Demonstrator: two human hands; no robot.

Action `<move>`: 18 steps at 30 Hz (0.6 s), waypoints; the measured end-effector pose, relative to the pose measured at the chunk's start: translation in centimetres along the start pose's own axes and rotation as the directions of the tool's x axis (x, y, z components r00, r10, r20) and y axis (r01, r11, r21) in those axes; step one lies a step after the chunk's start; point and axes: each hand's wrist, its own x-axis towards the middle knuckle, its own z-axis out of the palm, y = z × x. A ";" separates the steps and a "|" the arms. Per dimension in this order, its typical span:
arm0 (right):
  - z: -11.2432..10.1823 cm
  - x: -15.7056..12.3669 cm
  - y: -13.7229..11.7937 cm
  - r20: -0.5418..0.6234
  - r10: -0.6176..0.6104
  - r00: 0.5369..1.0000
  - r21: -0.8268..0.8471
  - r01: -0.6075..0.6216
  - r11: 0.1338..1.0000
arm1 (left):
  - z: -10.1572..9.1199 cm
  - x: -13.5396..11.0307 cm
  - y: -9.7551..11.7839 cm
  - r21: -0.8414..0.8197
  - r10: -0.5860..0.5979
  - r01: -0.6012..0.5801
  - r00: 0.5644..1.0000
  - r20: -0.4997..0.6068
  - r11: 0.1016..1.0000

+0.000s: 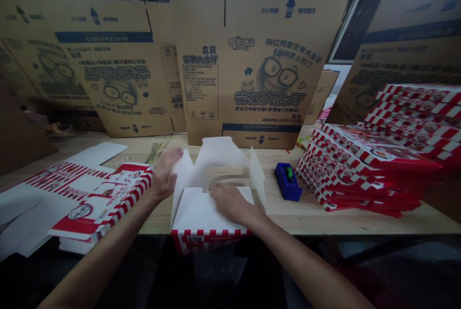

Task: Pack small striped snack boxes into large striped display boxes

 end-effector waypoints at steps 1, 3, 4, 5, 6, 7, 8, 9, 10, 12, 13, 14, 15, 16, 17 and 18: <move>-0.1 -0.1 -0.1 -0.024 0.031 0.999 0.024 -0.030 0.999 | 0.2 -0.5 -0.1 -0.071 -0.117 0.114 0.992 -0.043 0.991; -0.2 -0.2 -0.1 -0.066 0.072 0.995 0.096 -0.065 0.993 | 0.6 -1.7 0.1 -0.230 -0.430 0.407 0.901 -0.058 0.884; -0.2 -0.2 -0.1 -0.077 0.079 0.994 0.129 -0.069 0.989 | 0.8 -2.2 0.3 -0.284 -0.560 0.536 0.829 -0.004 0.795; -0.2 -0.2 0.0 -0.088 0.082 0.993 0.153 -0.068 0.986 | 1.1 -2.7 0.7 -0.299 -0.647 0.637 0.758 0.079 0.710; -0.1 -0.2 0.1 -0.100 0.083 0.992 0.169 -0.065 0.983 | 1.3 -3.0 1.2 -0.286 -0.695 0.710 0.699 0.169 0.644; 0.0 -0.1 0.2 -0.109 0.082 0.991 0.182 -0.061 0.981 | 1.5 -3.2 1.8 -0.269 -0.712 0.753 0.657 0.250 0.600; 0.0 -0.1 0.3 -0.114 0.080 0.990 0.198 -0.057 0.979 | 1.8 -3.1 2.4 -0.266 -0.709 0.777 0.630 0.316 0.571; 0.0 0.0 0.5 -0.121 0.077 0.990 0.220 -0.049 0.974 | 2.0 -2.8 3.0 -0.273 -0.696 0.787 0.616 0.368 0.553; 0.0 0.0 0.5 -0.129 0.071 0.989 0.244 -0.038 0.969 | 2.3 -2.4 3.6 -0.274 -0.679 0.791 0.610 0.408 0.547; -0.2 0.0 0.6 -0.145 0.068 0.987 0.265 -0.028 0.964 | 2.9 -1.3 4.4 -0.230 -0.645 0.781 0.613 0.457 0.580; -0.3 -0.1 0.6 -0.155 0.076 0.985 0.257 -0.034 0.966 | 3.2 -0.8 4.7 -0.184 -0.635 0.768 0.618 0.463 0.614; -0.3 -0.1 0.5 -0.162 0.080 0.984 0.235 -0.041 0.971 | 3.4 -0.4 4.8 -0.125 -0.635 0.752 0.623 0.457 0.647; -0.3 -0.3 0.4 -0.163 0.083 0.983 0.203 -0.049 0.978 | 3.6 -0.1 4.9 -0.059 -0.643 0.736 0.625 0.444 0.675; -0.2 -0.5 0.2 -0.156 0.080 0.985 0.164 -0.054 0.985 | 3.8 0.1 4.8 0.010 -0.656 0.722 0.622 0.429 0.691; -0.2 -0.8 0.0 -0.146 0.067 0.987 0.121 -0.049 0.991 | 3.9 0.1 4.8 0.076 -0.666 0.705 0.621 0.414 0.705; -0.1 -1.2 -0.2 -0.142 0.048 0.989 0.076 -0.037 0.996 | 3.9 0.1 4.7 0.136 -0.670 0.684 0.623 0.403 0.717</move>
